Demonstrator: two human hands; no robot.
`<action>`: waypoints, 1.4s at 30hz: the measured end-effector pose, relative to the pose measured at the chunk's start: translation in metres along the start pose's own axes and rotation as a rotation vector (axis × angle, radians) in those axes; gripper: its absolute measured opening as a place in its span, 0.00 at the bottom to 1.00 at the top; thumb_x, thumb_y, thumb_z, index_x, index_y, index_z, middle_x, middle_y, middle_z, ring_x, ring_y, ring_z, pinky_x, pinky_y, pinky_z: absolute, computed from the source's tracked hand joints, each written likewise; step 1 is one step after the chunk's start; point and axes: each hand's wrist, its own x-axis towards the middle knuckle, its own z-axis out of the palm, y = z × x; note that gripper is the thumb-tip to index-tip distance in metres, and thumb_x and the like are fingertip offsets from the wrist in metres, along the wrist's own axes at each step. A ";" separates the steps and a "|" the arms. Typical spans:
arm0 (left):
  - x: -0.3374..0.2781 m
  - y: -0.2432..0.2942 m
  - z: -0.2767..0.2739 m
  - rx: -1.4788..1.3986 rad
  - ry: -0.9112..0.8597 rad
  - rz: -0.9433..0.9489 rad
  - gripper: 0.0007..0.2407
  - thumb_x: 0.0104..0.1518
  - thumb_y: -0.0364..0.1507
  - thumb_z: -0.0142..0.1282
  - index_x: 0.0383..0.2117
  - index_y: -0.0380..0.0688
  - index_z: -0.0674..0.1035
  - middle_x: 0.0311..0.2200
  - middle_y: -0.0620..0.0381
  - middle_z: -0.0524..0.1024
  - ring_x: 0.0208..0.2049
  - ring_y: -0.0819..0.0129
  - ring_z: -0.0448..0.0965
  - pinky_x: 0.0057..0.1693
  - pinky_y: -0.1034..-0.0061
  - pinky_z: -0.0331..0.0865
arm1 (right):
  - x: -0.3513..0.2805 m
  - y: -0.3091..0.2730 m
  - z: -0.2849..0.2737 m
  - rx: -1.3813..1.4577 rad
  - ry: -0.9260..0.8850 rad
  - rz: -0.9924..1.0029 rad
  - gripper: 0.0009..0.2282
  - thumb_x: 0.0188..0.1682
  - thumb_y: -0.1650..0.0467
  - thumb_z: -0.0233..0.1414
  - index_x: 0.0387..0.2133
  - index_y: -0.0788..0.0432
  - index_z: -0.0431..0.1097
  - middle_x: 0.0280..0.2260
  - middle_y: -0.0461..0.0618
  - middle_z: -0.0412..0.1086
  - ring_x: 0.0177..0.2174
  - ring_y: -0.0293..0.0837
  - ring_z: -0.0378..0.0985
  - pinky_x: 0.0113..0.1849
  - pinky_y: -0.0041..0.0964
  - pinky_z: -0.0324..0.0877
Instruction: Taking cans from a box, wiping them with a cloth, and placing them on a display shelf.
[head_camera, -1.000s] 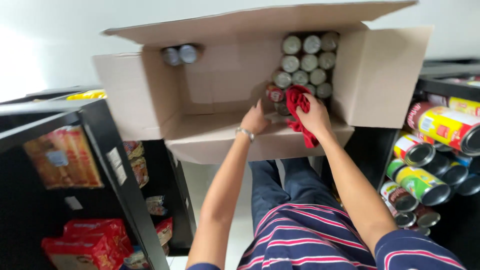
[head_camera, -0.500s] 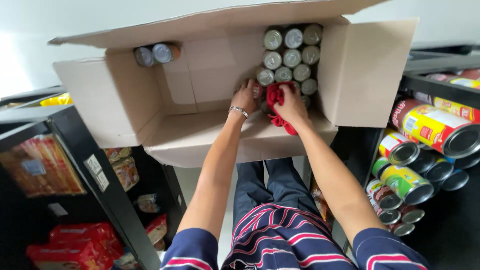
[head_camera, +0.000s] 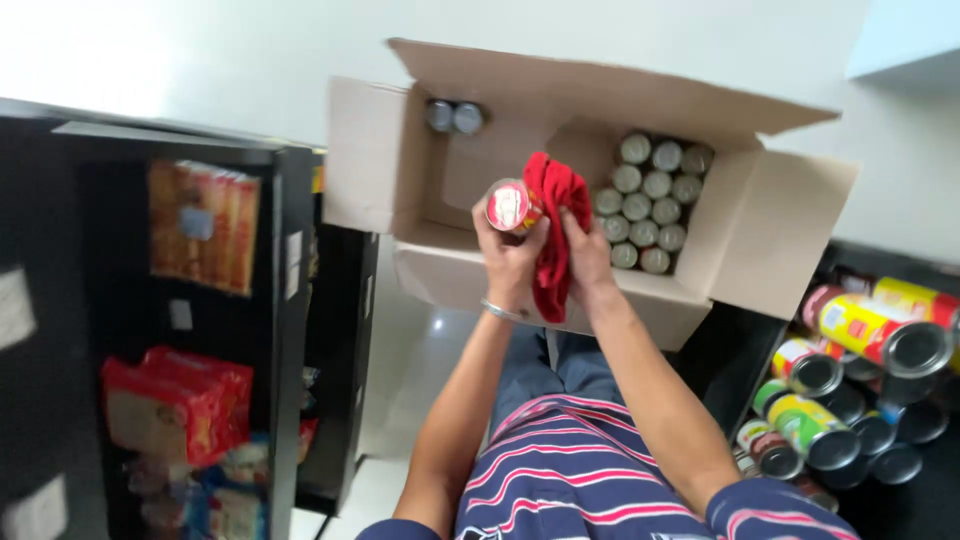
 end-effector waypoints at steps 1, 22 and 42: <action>0.009 0.020 -0.011 -0.012 0.026 0.026 0.26 0.53 0.20 0.68 0.56 0.39 0.66 0.54 0.48 0.74 0.56 0.66 0.75 0.63 0.69 0.70 | -0.014 -0.006 0.011 -0.019 -0.034 -0.003 0.16 0.56 0.67 0.51 0.54 0.62 0.69 0.45 0.49 0.75 0.42 0.41 0.78 0.44 0.39 0.74; -0.111 0.249 -0.042 0.047 0.422 0.687 0.28 0.52 0.24 0.66 0.59 0.42 0.64 0.58 0.56 0.60 0.60 0.67 0.68 0.66 0.68 0.66 | -0.169 -0.106 0.189 -0.640 -0.901 -0.174 0.20 0.58 0.67 0.42 0.62 0.63 0.61 0.58 0.64 0.66 0.57 0.57 0.67 0.58 0.48 0.63; -0.210 0.269 -0.063 -0.218 0.806 0.782 0.35 0.55 0.46 0.71 0.62 0.35 0.68 0.43 0.53 0.74 0.44 0.68 0.75 0.52 0.72 0.71 | -0.297 -0.099 0.162 -0.491 -1.485 -0.981 0.28 0.61 0.61 0.49 0.68 0.62 0.48 0.66 0.61 0.50 0.66 0.53 0.57 0.67 0.48 0.55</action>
